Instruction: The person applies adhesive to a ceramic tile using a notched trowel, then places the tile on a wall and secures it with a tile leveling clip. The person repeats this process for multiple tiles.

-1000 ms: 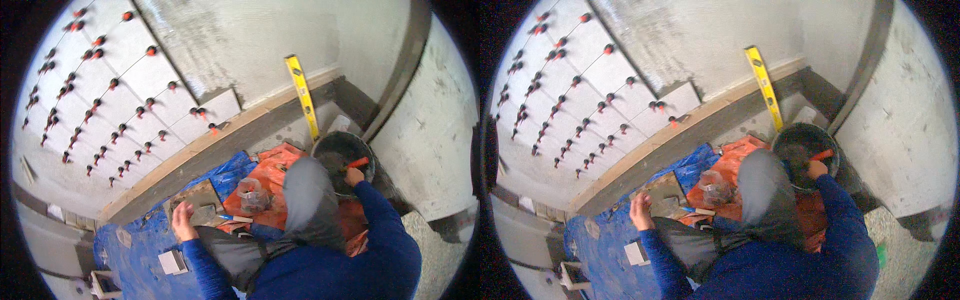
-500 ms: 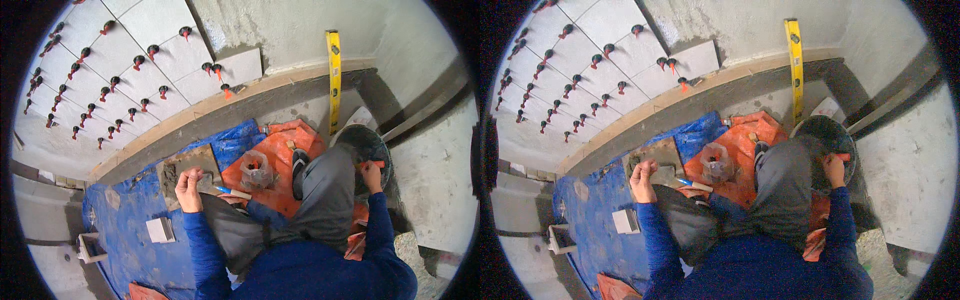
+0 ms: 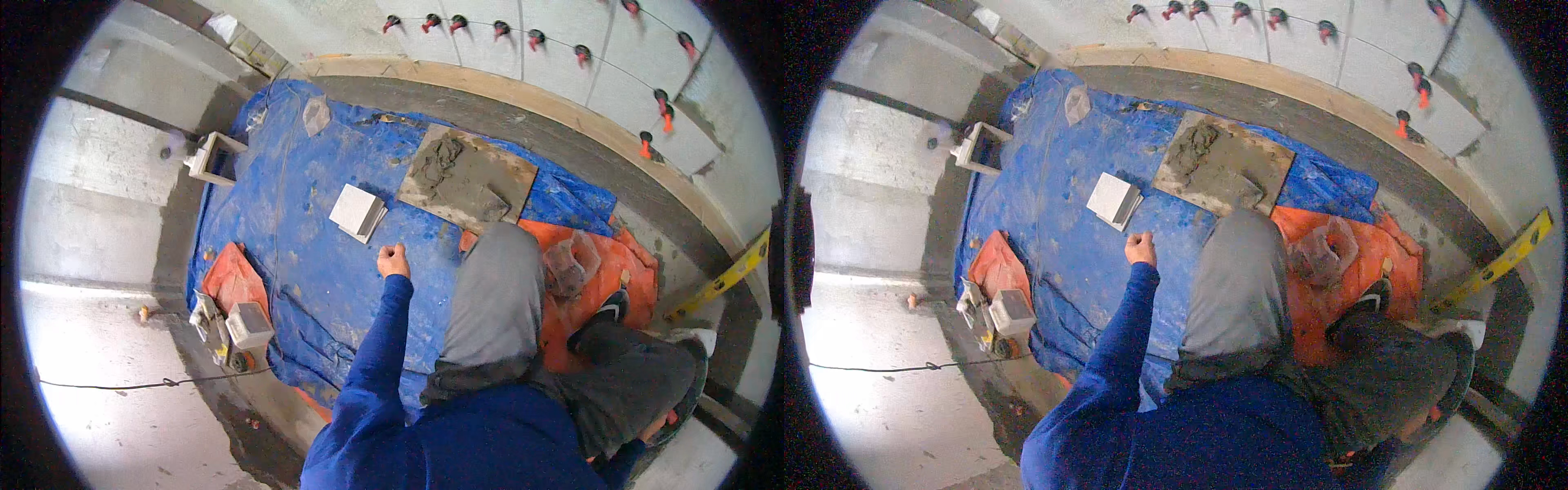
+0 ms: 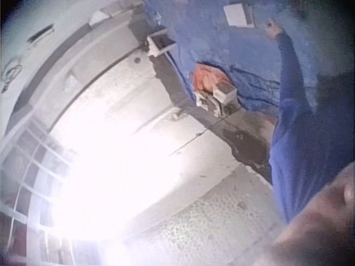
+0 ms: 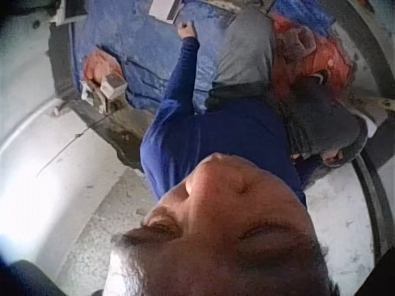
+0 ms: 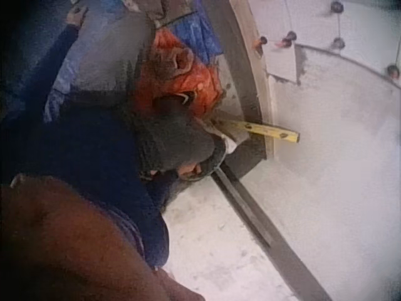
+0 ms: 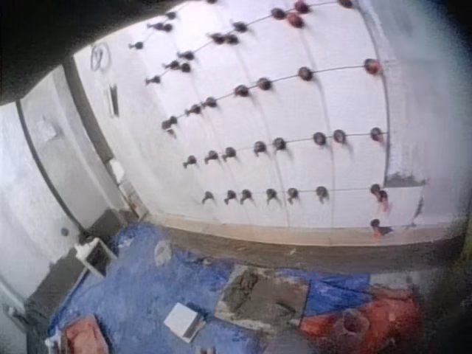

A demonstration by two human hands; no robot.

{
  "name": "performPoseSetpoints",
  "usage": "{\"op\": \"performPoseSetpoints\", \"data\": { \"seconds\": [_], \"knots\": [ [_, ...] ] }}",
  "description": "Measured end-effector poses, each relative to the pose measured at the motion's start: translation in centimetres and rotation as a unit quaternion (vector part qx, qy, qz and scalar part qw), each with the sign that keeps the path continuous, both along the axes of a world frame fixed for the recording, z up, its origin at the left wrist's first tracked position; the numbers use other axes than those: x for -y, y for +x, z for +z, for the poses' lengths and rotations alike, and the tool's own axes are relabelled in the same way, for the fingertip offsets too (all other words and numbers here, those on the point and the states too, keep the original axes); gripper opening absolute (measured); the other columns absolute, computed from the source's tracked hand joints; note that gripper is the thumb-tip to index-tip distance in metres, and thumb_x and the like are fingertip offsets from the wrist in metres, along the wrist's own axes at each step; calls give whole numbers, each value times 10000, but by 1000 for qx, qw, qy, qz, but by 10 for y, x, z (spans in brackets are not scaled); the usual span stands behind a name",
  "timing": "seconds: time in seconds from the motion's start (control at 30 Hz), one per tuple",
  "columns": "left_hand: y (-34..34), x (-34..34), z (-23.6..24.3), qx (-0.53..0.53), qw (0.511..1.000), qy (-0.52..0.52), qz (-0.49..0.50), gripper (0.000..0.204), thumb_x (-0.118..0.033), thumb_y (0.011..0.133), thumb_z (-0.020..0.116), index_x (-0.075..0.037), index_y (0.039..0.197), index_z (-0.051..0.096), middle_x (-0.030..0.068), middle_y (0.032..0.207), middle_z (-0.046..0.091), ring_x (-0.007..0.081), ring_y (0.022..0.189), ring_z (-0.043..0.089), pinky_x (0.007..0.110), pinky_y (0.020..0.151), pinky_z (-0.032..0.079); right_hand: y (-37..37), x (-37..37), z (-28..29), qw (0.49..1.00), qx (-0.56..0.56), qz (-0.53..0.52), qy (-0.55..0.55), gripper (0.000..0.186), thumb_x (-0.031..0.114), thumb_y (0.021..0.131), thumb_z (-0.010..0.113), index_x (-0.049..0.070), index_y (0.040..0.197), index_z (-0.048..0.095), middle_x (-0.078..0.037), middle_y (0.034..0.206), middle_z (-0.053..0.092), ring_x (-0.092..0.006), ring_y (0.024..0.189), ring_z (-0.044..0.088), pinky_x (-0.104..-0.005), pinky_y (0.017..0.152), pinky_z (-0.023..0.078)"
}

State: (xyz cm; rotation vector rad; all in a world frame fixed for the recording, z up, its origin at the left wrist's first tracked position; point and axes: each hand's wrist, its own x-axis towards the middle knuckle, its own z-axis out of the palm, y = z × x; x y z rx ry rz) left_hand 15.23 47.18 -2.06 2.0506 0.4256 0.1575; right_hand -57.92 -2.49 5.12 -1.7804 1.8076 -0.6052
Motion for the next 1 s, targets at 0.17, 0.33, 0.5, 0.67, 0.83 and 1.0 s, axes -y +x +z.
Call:
{"op": "performPoseSetpoints", "data": {
  "seconds": [0.17,0.33,0.5,0.67,0.83,1.0],
  "knots": [
    [48,-75,-56,-101,923,362,-87,649,-435,714,873,-171,1259,639,139,1317,586,363,1212,537,496,995,468,23,5,43,991,-121,53,-30,434,251,1001,575,23,1370,583,-106,1242,663,-234,1057,639,-363,917,506],
    [141,-104,-40,-197,873,434,-106,1353,-614,510,935,-283,1611,223,147,1684,159,350,1527,211,615,1141,310,39,9,86,970,-222,89,-44,461,254,995,592,28,1395,560,-126,1277,652,-248,1092,635,-367,941,498],
    [212,-113,-30,-260,826,473,-162,1603,-653,384,953,-303,1638,18,122,1711,31,333,1574,52,679,1188,173,56,15,129,948,-297,109,-39,492,258,988,608,33,1420,537,-146,1312,641,-262,1127,632,-372,964,490],
    [257,-121,-39,-326,772,502,-215,1671,-657,333,954,-324,1634,-40,123,1712,27,337,1578,13,720,1181,96,71,33,170,913,-377,150,-37,525,261,982,624,39,1445,514,-166,1347,631,-276,1162,628,-377,987,482],
    [262,-122,-47,-340,768,488,-236,1630,-642,359,953,-353,1630,-25,182,1692,87,389,1559,102,768,1140,114,76,77,188,938,-293,171,-62,575,237,962,656,59,1480,478,-182,1381,616,-288,1197,621,-385,1014,473],
    [239,-123,-41,-344,799,456,-189,1551,-630,428,938,-365,1627,-9,243,1648,180,419,1522,199,767,1106,217,111,92,189,990,-86,103,-52,641,120,925,688,100,1515,440,-176,1377,608,-281,1199,618,-404,1018,471]
  ]
}}
